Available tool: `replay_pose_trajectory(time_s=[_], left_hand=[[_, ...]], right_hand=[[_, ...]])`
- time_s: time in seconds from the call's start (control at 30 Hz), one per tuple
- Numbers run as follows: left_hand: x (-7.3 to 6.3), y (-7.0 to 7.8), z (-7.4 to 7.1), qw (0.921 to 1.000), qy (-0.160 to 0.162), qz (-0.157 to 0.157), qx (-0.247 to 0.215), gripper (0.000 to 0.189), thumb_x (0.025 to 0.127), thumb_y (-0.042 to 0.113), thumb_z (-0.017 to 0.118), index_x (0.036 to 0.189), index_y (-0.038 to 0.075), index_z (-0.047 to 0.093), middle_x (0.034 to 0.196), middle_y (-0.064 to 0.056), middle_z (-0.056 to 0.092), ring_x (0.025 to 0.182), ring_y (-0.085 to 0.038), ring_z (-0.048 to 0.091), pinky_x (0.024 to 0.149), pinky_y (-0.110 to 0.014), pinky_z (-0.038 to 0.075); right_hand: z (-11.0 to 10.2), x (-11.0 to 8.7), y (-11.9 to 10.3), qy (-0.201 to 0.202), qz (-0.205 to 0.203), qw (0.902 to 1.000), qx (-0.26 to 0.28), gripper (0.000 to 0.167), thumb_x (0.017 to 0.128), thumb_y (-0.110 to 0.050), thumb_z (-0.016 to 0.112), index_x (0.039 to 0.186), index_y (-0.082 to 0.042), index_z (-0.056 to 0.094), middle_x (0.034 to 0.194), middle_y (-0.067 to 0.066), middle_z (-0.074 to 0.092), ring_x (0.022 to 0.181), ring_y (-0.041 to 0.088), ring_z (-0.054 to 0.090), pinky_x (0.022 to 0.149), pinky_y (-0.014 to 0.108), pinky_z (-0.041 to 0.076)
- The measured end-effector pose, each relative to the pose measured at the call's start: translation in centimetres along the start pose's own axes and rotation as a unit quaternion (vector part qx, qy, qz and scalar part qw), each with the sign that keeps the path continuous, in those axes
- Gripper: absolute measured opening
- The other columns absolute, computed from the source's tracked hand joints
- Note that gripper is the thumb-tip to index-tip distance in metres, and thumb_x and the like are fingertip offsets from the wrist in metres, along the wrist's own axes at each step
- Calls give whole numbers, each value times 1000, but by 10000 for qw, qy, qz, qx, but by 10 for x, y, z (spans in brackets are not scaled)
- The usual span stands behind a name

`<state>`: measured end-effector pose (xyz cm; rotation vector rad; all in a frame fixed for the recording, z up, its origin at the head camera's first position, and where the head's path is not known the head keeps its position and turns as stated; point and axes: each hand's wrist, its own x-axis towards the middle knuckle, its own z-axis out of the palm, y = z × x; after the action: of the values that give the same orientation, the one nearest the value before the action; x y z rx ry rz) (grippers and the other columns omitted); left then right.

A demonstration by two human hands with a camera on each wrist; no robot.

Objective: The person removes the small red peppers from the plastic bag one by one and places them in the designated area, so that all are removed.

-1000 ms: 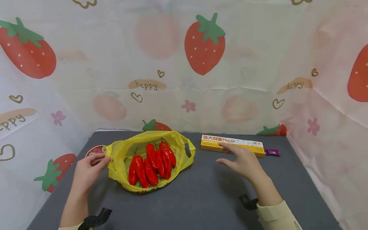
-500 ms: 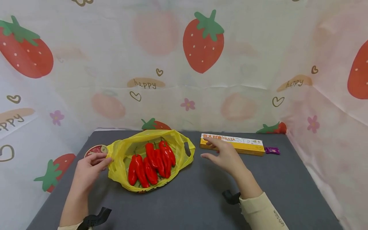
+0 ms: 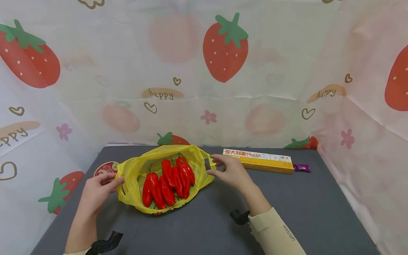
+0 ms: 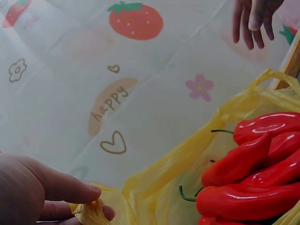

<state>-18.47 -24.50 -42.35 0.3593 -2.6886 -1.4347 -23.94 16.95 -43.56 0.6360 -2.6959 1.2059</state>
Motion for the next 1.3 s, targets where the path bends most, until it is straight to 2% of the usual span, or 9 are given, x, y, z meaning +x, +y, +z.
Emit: replay_pose_trajectory(time_s=[0.13, 0.37, 0.5, 0.63, 0.77, 1.1, 1.3], left_hand=[[1, -1, 1, 10000, -49, 59, -4, 46, 96, 35, 70, 127, 1, 66, 113, -16, 68, 98, -24, 60, 72, -16, 51], [0, -1, 0, 9999, -75, -18, -64, 47, 96, 36, 70, 128, 2, 65, 114, -15, 67, 98, -23, 59, 72, -16, 51], [0, -1, 0, 9999, -110, 24, -72, 47, 96, 34, 70, 129, 1, 64, 113, -16, 67, 97, -22, 58, 71, -17, 51], [0, -1, 1, 9999, -156, 57, -11, 48, 96, 34, 70, 129, 0, 64, 114, -17, 67, 99, -24, 59, 71, -16, 51], [-1, -2, 1, 9999, -160, 43, 22, 49, 96, 34, 70, 129, 0, 63, 116, -18, 66, 101, -26, 59, 71, -15, 50], [0, -1, -5, 9999, -36, 49, 86, 49, 96, 38, 69, 130, 3, 64, 117, -16, 66, 104, -26, 58, 72, -17, 50], [1, -3, -6, 9997, -5, 64, 238, 48, 96, 38, 69, 129, 3, 64, 116, -17, 67, 104, -27, 59, 71, -19, 50]], right_hand=[[12, 8, -6, -81, 172, 9996, 187, 56, 86, -30, 82, 134, -8, 64, 121, 11, 71, 104, 27, 70, 87, 45, 58], [41, 21, -13, -247, 220, 9989, 319, 52, 87, -30, 81, 132, -9, 66, 117, 13, 73, 98, 24, 71, 86, 43, 59], [57, 26, -18, -231, 512, 9977, 373, 55, 87, -34, 80, 134, -10, 65, 124, 11, 70, 101, 23, 71, 85, 41, 59], [71, 31, -21, -257, 846, 9948, 513, 62, 87, -38, 80, 137, -6, 61, 132, 13, 67, 106, 28, 70, 84, 41, 59], [84, 37, -24, -299, 1062, 9919, 626, 64, 87, -39, 79, 137, -3, 60, 131, 15, 66, 109, 32, 68, 82, 41, 59], [107, 45, -24, -138, 1221, 9917, 374, 64, 85, -40, 81, 134, -4, 62, 126, 13, 69, 98, 25, 70, 77, 35, 59], [118, 49, -25, 40, 1520, 9880, 283, 71, 83, -40, 82, 138, -1, 58, 117, 16, 69, 102, 31, 64, 84, 43, 56]])
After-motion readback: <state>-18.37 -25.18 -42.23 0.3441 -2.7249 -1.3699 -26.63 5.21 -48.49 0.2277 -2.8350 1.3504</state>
